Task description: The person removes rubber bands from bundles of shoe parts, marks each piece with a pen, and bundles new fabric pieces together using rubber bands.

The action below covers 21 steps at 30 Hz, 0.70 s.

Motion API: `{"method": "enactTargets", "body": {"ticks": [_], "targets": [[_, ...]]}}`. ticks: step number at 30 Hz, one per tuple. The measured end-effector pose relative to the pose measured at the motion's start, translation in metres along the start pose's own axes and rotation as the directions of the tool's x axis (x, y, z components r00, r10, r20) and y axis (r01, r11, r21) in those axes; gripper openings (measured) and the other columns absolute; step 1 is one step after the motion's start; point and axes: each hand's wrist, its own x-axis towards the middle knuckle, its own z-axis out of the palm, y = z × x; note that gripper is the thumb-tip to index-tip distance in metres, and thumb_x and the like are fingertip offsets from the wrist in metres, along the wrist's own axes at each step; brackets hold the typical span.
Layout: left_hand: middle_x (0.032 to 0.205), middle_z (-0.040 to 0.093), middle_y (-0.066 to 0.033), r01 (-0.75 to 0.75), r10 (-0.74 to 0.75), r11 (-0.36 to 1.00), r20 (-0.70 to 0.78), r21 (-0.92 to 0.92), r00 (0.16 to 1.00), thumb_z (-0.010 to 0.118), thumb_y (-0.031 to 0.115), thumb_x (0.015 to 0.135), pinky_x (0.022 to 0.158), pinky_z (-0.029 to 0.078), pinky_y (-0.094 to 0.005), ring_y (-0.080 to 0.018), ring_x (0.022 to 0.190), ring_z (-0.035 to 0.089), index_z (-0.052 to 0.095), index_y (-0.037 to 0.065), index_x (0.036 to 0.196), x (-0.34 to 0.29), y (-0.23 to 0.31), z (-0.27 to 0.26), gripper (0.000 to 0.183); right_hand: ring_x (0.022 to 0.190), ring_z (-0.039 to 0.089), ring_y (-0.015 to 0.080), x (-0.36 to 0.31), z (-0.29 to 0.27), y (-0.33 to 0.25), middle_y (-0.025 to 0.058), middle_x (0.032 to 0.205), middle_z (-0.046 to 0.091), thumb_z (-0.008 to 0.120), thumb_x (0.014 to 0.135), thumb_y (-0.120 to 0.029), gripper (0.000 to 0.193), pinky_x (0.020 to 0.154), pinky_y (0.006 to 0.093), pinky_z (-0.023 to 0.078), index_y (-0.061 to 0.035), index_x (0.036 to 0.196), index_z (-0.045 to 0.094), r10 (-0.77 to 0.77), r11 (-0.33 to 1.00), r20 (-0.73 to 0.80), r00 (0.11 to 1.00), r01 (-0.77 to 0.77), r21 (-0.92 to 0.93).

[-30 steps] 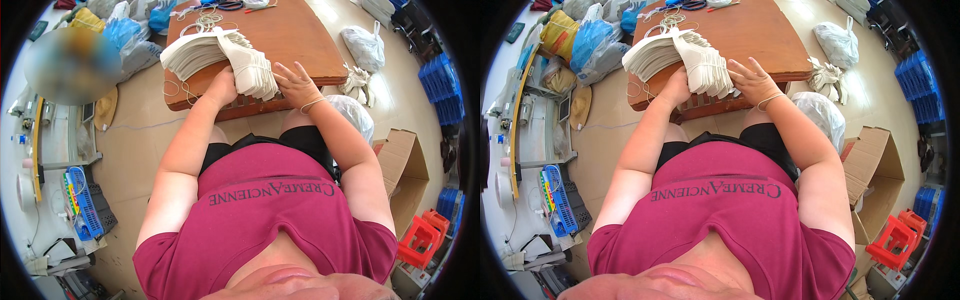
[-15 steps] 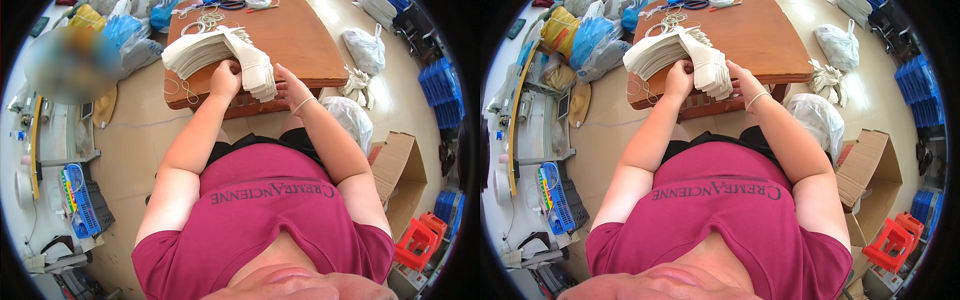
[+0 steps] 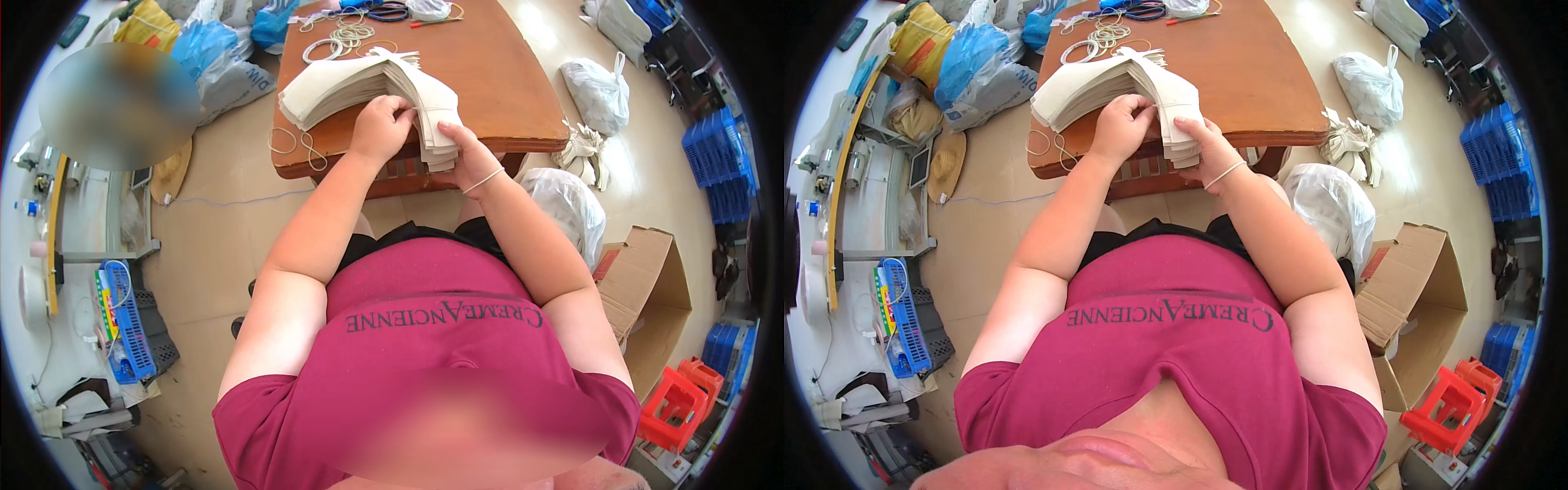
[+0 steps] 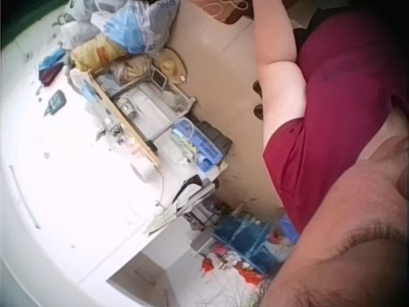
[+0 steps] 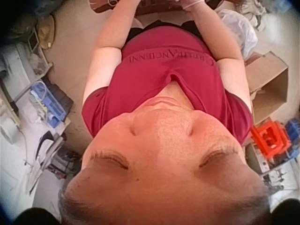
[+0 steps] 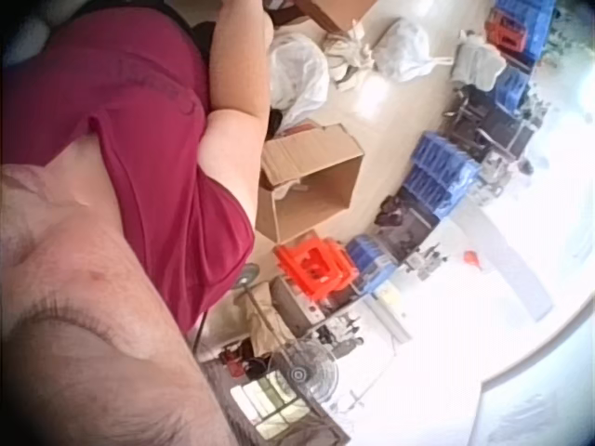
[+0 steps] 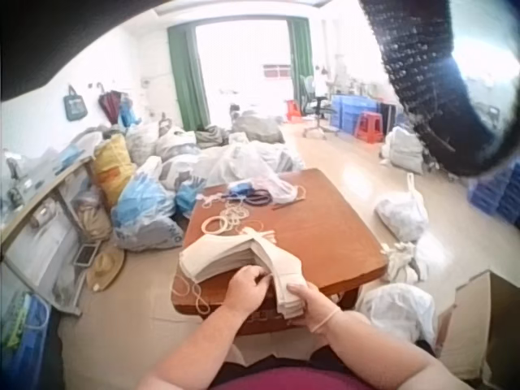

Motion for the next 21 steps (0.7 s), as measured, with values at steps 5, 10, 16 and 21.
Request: {"method": "enactTargets", "body": {"ticks": [5,10,16,21], "targets": [[0.089,0.068,-0.0142,0.015,-0.016,1.0,0.015,0.003,1.0,0.068,0.014,0.084,0.074,0.052,-0.033,-0.0263,0.079,0.066,0.07,0.002,0.095,0.001,0.002,-0.005,0.017,0.099,0.054,0.0184,0.011,-0.002,0.004,0.002,0.109,0.059,0.066,0.081,-0.044,0.051,0.082,0.0412,0.042,-0.0174,0.121,0.052,-0.095,0.995,-0.008,0.995,0.095,0.041],[0.098,0.066,-0.0132,-0.227,0.36,0.903,-0.354,0.365,0.863,0.072,0.017,0.078,0.086,0.049,-0.0419,-0.0325,0.095,0.061,0.067,0.007,0.096,0.029,-0.013,-0.069,0.021,0.095,0.054,0.018,0.006,-0.002,-0.001,0.0024,0.107,0.06,0.065,0.082,-0.043,0.046,0.08,0.0382,0.041,-0.0174,0.118,0.053,-0.088,0.993,-0.052,0.995,0.092,0.077],[0.12,0.061,-0.0149,0.26,-0.207,0.871,-0.168,0.417,0.964,0.076,0.049,0.074,0.097,0.043,-0.0412,-0.029,0.113,0.056,0.057,0.006,0.127,0.049,-0.097,-0.146,0.072,0.095,0.058,0.0178,0.003,0.004,-0.004,0.0031,0.109,0.064,0.063,0.086,-0.044,0.047,0.079,0.0357,0.043,-0.0136,0.122,0.056,-0.073,0.995,-0.087,0.994,0.079,0.068],[0.127,0.059,-0.013,0.713,-0.607,0.662,0.393,-0.231,0.691,0.069,0.056,0.08,0.097,0.043,-0.0348,-0.0214,0.119,0.054,0.052,0.005,0.134,0.06,-0.095,-0.153,0.076,0.093,0.059,0.0185,-0.005,-0.004,-0.029,0.0032,0.103,0.065,0.067,0.08,-0.045,0.044,0.078,0.0372,0.043,-0.0142,0.111,0.061,-0.064,0.998,-0.148,0.987,0.066,0.009]]}}
